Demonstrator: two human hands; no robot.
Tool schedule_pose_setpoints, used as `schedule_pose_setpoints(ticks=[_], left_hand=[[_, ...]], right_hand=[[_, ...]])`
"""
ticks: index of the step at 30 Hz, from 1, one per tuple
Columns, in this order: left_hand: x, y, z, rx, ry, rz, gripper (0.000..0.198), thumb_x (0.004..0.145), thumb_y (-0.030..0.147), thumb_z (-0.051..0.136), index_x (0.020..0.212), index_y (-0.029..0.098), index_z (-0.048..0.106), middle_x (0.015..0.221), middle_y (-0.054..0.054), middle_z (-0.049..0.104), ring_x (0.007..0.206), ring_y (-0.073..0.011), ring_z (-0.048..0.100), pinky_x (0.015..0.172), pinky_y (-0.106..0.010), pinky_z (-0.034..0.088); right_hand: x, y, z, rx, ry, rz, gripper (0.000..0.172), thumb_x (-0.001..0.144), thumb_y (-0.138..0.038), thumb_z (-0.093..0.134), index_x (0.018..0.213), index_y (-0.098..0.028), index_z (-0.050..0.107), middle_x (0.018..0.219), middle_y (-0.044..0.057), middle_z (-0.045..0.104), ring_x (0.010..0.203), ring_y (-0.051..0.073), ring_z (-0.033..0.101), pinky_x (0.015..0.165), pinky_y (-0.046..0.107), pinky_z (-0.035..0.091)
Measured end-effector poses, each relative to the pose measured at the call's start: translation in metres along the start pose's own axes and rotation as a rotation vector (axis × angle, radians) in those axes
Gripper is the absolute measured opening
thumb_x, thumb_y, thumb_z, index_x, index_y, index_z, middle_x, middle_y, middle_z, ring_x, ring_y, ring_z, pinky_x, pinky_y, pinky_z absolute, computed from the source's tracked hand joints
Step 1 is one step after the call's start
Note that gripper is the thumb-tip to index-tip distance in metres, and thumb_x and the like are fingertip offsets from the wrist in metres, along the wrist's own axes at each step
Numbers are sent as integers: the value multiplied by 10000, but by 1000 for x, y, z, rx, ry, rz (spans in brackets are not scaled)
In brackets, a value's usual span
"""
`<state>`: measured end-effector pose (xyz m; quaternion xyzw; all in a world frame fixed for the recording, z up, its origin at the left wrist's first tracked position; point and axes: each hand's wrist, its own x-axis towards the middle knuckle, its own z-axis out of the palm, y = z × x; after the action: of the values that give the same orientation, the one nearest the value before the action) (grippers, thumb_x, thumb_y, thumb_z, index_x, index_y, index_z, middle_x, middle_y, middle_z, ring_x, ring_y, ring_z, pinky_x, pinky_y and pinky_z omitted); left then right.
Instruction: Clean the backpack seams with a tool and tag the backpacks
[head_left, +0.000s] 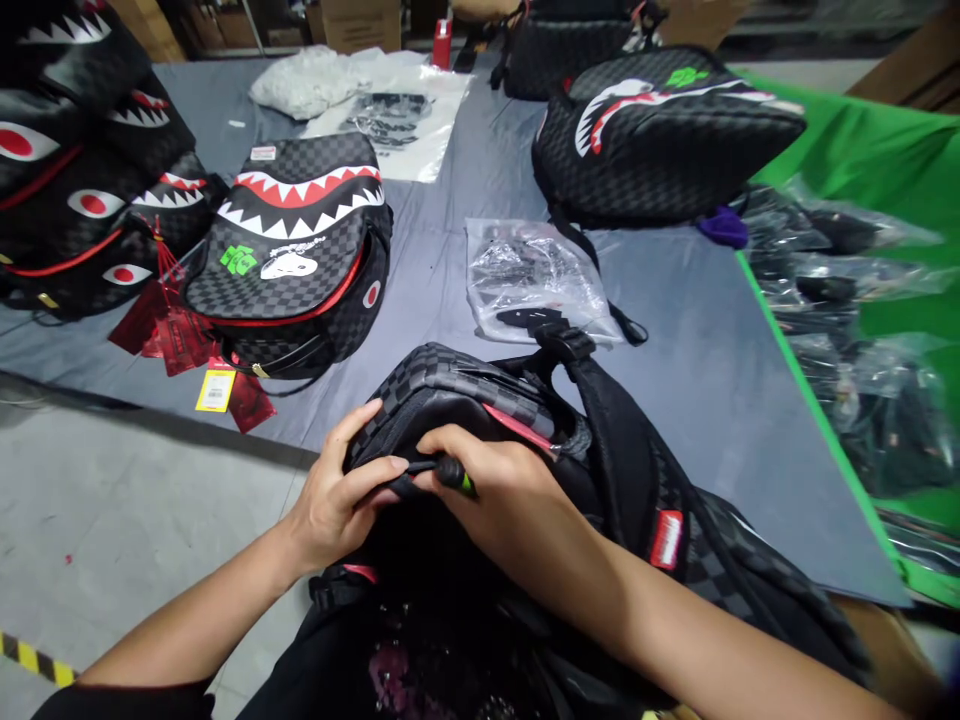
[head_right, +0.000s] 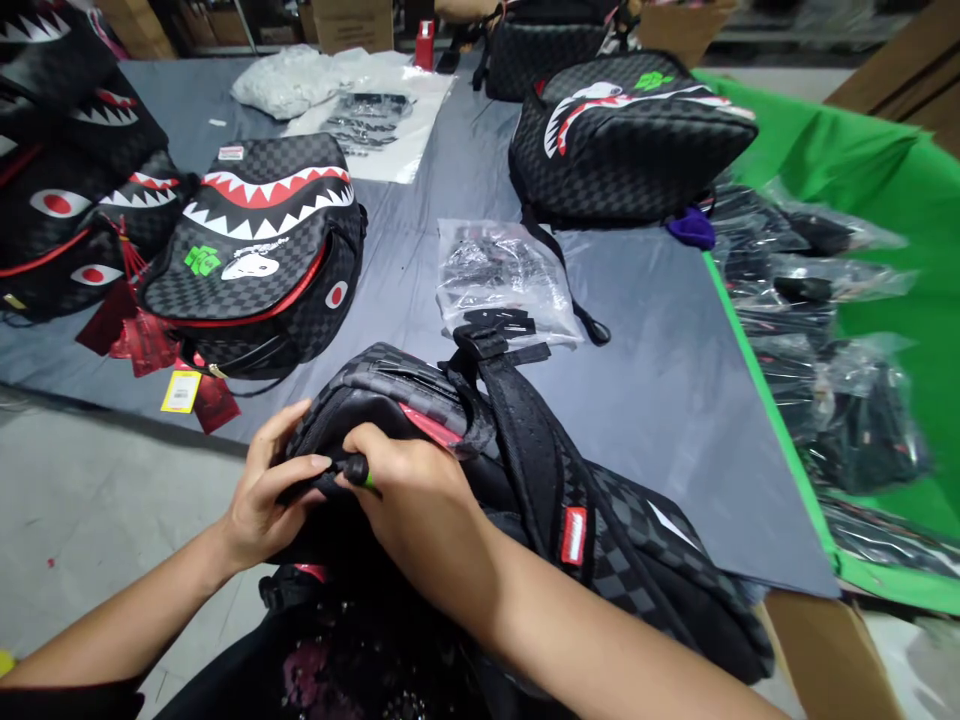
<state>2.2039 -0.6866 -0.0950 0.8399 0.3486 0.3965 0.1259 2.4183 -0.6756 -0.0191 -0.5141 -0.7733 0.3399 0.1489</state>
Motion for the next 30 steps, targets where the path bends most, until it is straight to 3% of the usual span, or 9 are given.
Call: schedule_pose_setpoints(ticks=[2,7,14,18,21,26,30], left_hand=[[1,-1,1,-15,7,11,521,870,112,628,1331,296,470,1585,-135,257,1434,-309,354,1082,-547,444],[4,-5,4,-41,5,40,604,883,177,638,1411,274,361,1578,-159,267,1445,-313,330,1117,-575,392],[7,-6,3,6,-29,0,634,877,209,652,1424,243,333,1568,-168,284,1450,-307,316,1136,-557,369],[9,-4,3,10,-25,2,708,902,272,625,1484,262,221,1562,-174,286,1444,-310,328,1134,-581,359],[11,-4,4,49,-47,25,787,907,302,618,1524,271,130,1573,-185,254,1456,-320,299,1141,-598,334],[16,-6,3,79,-81,42,798,918,353,590,1546,245,109,1583,-197,223,1460,-343,277,1150,-595,307],[16,-8,2,104,-84,53,813,908,409,591,1546,264,109,1581,-178,244,1453,-355,288,1149,-599,302]], right_hand=[[9,-2,1,-50,4,47,75,891,-244,612,902,-177,644,717,10,665,604,124,581,562,235,338],[29,-12,-2,-41,-50,103,176,887,-315,611,803,-160,622,669,-3,614,561,99,494,526,237,260],[33,-11,-6,-98,-23,58,78,810,-219,629,778,-148,630,642,-12,562,552,93,419,538,250,231],[33,-3,-8,50,-61,-53,100,824,-193,616,732,-153,627,628,-34,553,568,80,442,556,226,264],[37,-5,-7,39,-35,-55,97,817,-164,623,722,-146,630,634,-25,563,575,80,443,566,228,264],[40,-20,-10,-135,-72,-20,134,791,-91,568,684,-158,612,570,-30,486,525,84,344,536,262,209],[37,-19,-18,-57,-94,-61,165,803,-108,539,660,-166,598,561,-38,443,531,95,345,526,264,223]])
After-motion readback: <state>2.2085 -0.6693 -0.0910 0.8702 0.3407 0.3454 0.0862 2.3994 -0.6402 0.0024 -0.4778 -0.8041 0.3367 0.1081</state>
